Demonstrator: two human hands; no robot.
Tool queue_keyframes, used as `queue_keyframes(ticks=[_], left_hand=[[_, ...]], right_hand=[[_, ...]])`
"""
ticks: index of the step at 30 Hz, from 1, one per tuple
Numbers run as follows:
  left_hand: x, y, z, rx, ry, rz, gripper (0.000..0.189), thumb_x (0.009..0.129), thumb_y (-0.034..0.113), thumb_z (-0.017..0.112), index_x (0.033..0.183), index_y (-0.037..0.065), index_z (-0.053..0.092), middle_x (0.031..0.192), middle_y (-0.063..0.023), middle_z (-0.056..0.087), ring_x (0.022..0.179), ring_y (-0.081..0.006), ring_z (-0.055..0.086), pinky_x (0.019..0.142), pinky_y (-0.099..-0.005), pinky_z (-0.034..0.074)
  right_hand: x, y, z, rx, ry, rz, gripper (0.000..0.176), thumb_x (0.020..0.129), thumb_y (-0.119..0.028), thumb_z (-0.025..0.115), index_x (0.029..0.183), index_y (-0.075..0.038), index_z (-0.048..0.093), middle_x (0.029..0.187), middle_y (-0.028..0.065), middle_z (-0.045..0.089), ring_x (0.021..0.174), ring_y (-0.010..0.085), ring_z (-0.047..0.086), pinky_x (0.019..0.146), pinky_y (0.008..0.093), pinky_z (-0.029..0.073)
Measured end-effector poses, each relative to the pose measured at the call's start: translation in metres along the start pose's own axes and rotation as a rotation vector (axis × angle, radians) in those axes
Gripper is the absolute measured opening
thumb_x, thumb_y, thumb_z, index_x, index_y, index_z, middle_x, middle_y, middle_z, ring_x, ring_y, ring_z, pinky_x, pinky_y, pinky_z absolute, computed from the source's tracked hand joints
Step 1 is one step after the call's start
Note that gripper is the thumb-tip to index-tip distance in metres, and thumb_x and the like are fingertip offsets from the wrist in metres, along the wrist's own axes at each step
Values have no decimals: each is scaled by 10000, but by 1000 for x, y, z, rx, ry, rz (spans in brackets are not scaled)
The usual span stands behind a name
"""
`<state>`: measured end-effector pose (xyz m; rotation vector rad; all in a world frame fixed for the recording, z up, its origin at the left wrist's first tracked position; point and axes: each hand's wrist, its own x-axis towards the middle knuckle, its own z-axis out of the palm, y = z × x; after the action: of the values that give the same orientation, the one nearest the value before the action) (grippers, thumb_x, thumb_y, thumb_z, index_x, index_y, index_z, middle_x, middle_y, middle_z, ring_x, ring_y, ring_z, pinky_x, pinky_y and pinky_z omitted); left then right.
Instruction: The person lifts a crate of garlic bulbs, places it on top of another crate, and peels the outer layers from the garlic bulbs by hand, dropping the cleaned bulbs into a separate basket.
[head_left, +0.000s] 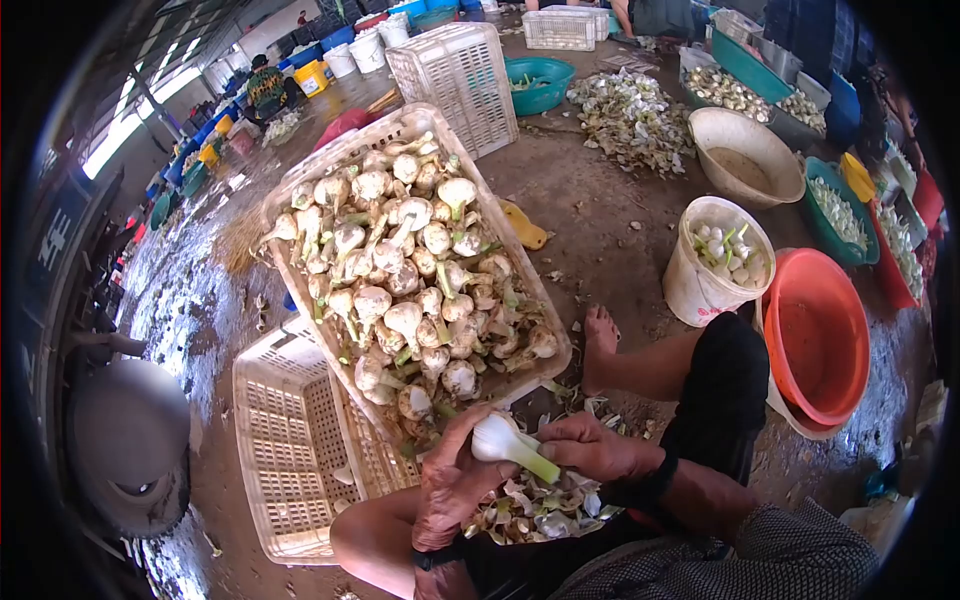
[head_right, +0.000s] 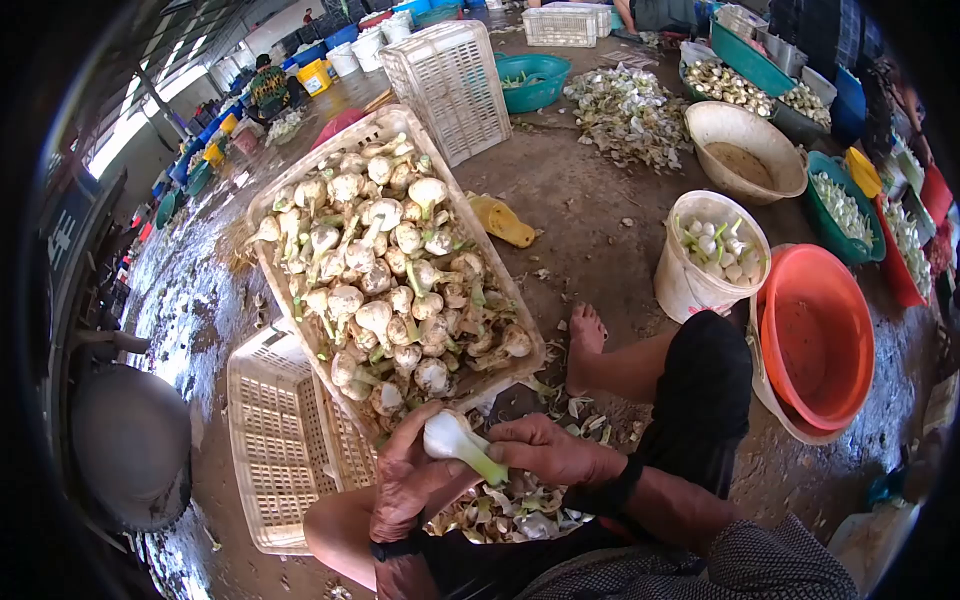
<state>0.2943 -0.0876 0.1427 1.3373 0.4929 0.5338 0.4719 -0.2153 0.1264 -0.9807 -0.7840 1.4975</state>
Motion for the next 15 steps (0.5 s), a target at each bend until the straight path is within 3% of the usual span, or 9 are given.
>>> queue_keyframes(ticks=[3, 4, 5, 7, 10, 13, 15], left_hand=[[3, -12, 2, -82, 19, -127, 746, 692, -109, 764, 1366, 34, 478, 1315, -137, 536, 1186, -235, 554, 1032, -377, 461], [6, -18, 0, -70, -23, -100, 714, 743, -12, 756, 1378, -18, 431, 1268, -142, 557, 1138, -245, 573, 995, -399, 488], [7, -16, 0, -69, -22, -101, 714, 743, -12, 756, 1378, -18, 431, 1268, -142, 557, 1138, -245, 573, 995, -399, 488], [10, -13, 1, -296, -82, -218, 754, 733, 0, 750, 1397, -32, 394, 1306, -154, 523, 1153, -257, 563, 998, -396, 487], [12, -18, 4, -208, -127, -160, 822, 696, 6, 760, 1413, -39, 362, 1333, -164, 496, 1164, -274, 556, 1003, -397, 485], [9, -10, 11, -115, -110, -213, 820, 665, -18, 757, 1398, -35, 390, 1304, -167, 519, 1167, -278, 556, 1003, -397, 486], [10, -6, 9, -123, -140, -220, 798, 660, -43, 746, 1384, -31, 412, 1294, -166, 529, 1173, -276, 556, 1004, -397, 487]], right_hand=[[-1, -8, 0, -149, 13, -45, 215, 982, -194, 545, 947, -13, 654, 676, -10, 588, 576, 49, 554, 511, 232, 428], [-1, -9, -2, -148, 13, -46, 215, 982, -194, 545, 947, -13, 654, 676, -10, 588, 576, 49, 554, 511, 232, 428], [-2, -10, -4, -236, -3, -88, 205, 976, -188, 551, 950, -11, 651, 670, -13, 575, 580, 42, 533, 519, 236, 419], [-2, -6, -8, -321, -20, -130, 196, 970, -181, 558, 953, -9, 648, 665, -16, 562, 584, 34, 512, 527, 239, 410], [-1, 7, -14, -450, -65, -270, 187, 958, -174, 567, 975, -8, 652, 660, -18, 552, 598, 27, 485, 538, 244, 394], [-5, 10, -15, -415, -83, -217, 182, 951, -163, 558, 967, -14, 661, 667, -21, 561, 615, 27, 500, 556, 235, 408], [-10, 7, -13, -112, -24, -12, 193, 945, -162, 544, 953, -12, 666, 694, -14, 592, 632, 43, 534, 577, 236, 435]])
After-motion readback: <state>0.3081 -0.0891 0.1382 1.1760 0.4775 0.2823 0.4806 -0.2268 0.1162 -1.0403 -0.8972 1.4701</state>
